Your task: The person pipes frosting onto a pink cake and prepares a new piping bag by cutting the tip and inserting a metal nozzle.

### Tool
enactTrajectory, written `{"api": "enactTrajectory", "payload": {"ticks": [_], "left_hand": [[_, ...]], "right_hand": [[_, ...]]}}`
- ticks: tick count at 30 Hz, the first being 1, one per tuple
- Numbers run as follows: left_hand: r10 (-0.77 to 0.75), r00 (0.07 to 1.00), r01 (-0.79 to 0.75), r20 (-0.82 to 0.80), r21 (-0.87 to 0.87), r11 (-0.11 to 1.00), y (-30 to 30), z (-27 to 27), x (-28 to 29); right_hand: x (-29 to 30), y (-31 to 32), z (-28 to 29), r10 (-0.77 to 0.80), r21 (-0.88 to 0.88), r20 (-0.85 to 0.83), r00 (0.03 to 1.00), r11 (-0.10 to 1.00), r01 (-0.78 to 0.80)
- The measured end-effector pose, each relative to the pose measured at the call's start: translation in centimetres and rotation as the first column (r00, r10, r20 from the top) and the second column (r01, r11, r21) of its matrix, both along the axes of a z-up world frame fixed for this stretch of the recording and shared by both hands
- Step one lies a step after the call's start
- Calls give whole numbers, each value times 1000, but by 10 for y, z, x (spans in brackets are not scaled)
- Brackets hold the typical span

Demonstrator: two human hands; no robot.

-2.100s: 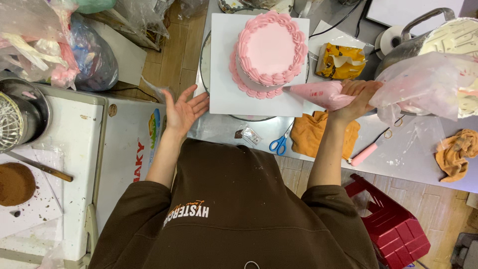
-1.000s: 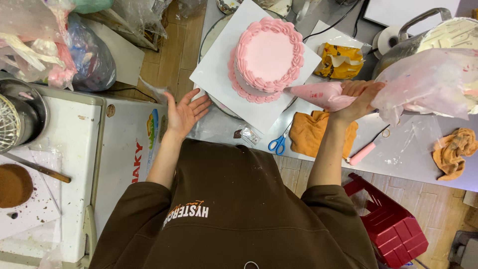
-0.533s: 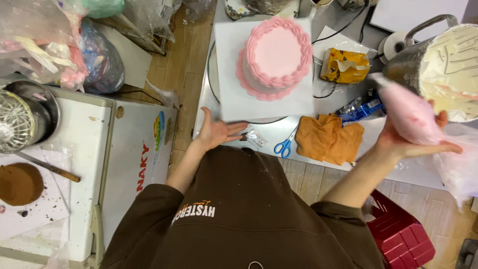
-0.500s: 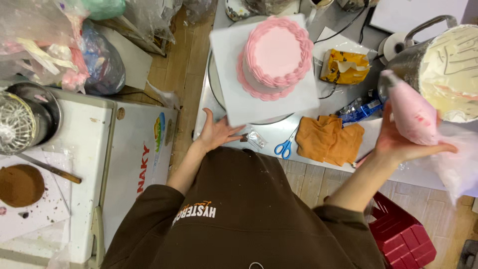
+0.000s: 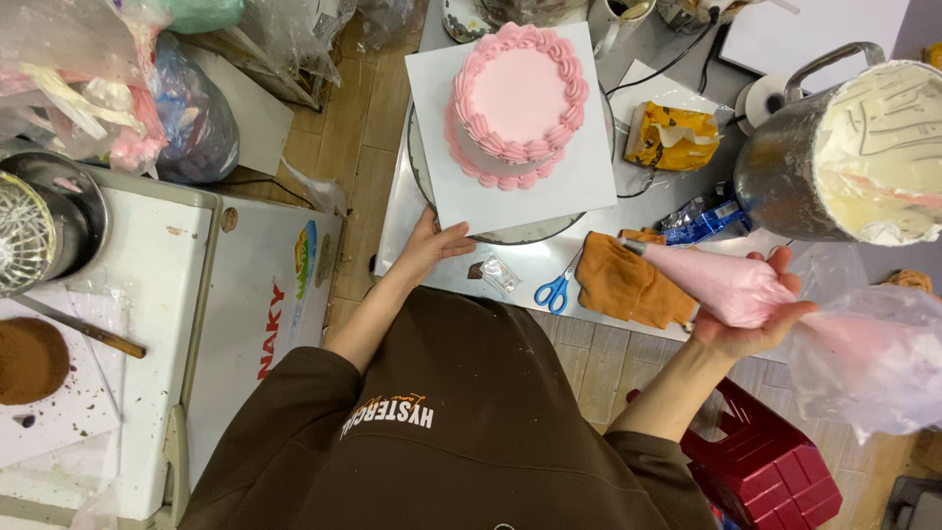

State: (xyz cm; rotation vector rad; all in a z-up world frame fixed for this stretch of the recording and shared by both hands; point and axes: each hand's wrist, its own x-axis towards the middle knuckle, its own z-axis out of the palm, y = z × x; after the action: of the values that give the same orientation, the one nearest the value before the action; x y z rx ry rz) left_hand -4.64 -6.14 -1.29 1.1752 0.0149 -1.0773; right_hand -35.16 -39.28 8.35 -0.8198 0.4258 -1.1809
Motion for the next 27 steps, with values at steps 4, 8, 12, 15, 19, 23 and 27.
{"api": "enactTrajectory", "payload": {"ticks": [4,8,12,15,19,23,27], "left_hand": [[-49,996,50,71,-18,999,4,-3,1],[-293,948,279,125,119,953,30,-6,8],[-481,846,440,230,206,874,61,5,-6],[-509,806,455,301,233,859,70,36,-24],[-325,725,389,607,28,921,77,108,-46],[38,683,327,730,-351,878,104,169,-71],[286,746,30,602,-459,888,164,180,-94]], "right_hand": [[9,-4,-5,128,-17,182,975,992,-127],[32,6,6,225,-75,265,938,974,-213],[58,39,33,273,-46,465,842,957,-285],[74,86,56,211,-4,448,869,972,-233],[96,160,70,174,213,208,962,952,-218],[122,249,61,319,330,154,935,876,-353],[128,359,60,451,580,288,844,619,-529]]}}
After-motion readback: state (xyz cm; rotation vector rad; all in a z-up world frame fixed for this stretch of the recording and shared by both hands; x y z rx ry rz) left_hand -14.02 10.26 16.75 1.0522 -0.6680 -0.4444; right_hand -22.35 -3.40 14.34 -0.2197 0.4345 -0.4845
